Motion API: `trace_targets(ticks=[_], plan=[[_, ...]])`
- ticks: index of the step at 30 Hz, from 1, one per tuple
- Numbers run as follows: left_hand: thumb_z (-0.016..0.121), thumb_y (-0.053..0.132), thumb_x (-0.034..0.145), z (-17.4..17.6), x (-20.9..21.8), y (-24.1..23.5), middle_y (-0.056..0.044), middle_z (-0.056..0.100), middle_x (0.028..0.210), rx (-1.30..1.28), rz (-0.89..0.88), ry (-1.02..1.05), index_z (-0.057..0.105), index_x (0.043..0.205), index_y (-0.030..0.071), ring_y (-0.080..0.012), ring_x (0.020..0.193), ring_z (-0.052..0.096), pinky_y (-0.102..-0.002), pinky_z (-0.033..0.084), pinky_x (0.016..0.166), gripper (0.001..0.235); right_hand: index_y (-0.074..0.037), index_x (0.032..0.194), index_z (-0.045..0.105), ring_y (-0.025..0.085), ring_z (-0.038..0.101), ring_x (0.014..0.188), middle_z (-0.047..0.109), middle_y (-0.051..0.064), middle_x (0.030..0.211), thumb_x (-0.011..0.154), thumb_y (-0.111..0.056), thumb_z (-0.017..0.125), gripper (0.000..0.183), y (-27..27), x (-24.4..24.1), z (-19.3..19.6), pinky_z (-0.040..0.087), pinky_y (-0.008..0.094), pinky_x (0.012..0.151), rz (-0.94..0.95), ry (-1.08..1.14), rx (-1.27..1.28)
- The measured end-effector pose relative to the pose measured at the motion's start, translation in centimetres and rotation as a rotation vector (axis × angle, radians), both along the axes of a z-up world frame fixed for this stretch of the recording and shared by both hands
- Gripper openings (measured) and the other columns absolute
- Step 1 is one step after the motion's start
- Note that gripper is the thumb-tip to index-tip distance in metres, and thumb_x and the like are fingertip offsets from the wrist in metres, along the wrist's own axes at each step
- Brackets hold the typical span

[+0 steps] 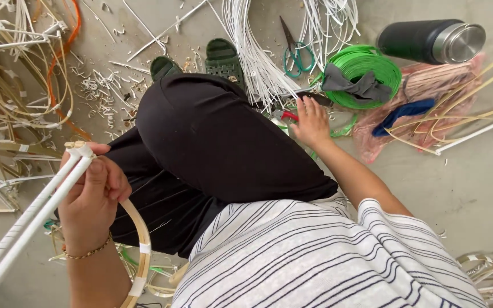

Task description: Assembling and securing a circular bamboo frame using white plastic strips and shears.

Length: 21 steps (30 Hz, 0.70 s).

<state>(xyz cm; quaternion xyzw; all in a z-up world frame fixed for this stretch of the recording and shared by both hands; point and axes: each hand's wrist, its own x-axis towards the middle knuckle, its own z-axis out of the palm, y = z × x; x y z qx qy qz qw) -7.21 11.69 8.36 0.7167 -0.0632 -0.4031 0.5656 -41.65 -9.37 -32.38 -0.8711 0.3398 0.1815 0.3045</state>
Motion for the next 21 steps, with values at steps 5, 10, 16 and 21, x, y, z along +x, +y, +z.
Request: trace_targets(ticks=[5, 10, 16, 21], plan=[[0.049, 0.017, 0.116, 0.0, -0.9, 0.2, -0.005, 0.049, 0.076, 0.019, -0.014, 0.009, 0.053, 0.129, 0.005, -0.0099, 0.060, 0.042, -0.026, 0.040, 0.055, 0.019, -0.010, 0.159, 0.022, 0.041, 0.021, 0.150, 0.028, 0.022, 0.161, 0.082, -0.040, 0.075, 0.099, 0.4, 1.6, -5.9, 0.013, 0.063, 0.120, 0.214, 0.022, -0.159], [0.050, 0.018, 0.113, 0.1, -1.5, 1.8, -0.005, 0.049, 0.075, 0.025, -0.023, -0.010, 0.053, 0.127, 0.005, -0.0103, 0.058, 0.043, -0.027, 0.040, 0.053, 0.019, -0.025, 0.168, 0.025, 0.043, 0.030, 0.145, 0.039, 0.021, 0.153, 0.091, -0.028, 0.069, 0.089, -1.9, 3.1, -2.7, 0.012, 0.064, 0.123, 0.423, 0.149, -0.316], [0.050, 0.019, 0.112, -1.1, -2.2, 1.8, -0.004, 0.049, 0.073, 0.011, -0.008, -0.001, 0.054, 0.125, 0.005, -0.0095, 0.056, 0.042, -0.025, 0.038, 0.051, 0.019, -0.014, 0.145, 0.047, 0.045, 0.046, 0.128, 0.045, 0.028, 0.139, 0.078, -0.040, 0.072, 0.076, -5.0, -0.7, 6.8, 0.037, 0.057, 0.106, 0.200, 0.146, 0.057], [0.049, 0.019, 0.112, -2.3, -2.6, 0.6, -0.003, 0.048, 0.070, -0.067, -0.078, 0.054, 0.054, 0.122, 0.004, -0.0077, 0.055, 0.042, -0.024, 0.038, 0.050, 0.020, -0.004, 0.090, 0.078, 0.033, 0.073, 0.065, 0.072, 0.015, 0.068, 0.089, -0.054, 0.057, 0.054, -8.3, -9.7, 6.3, 0.057, 0.045, 0.067, -0.272, 0.362, 0.411]])
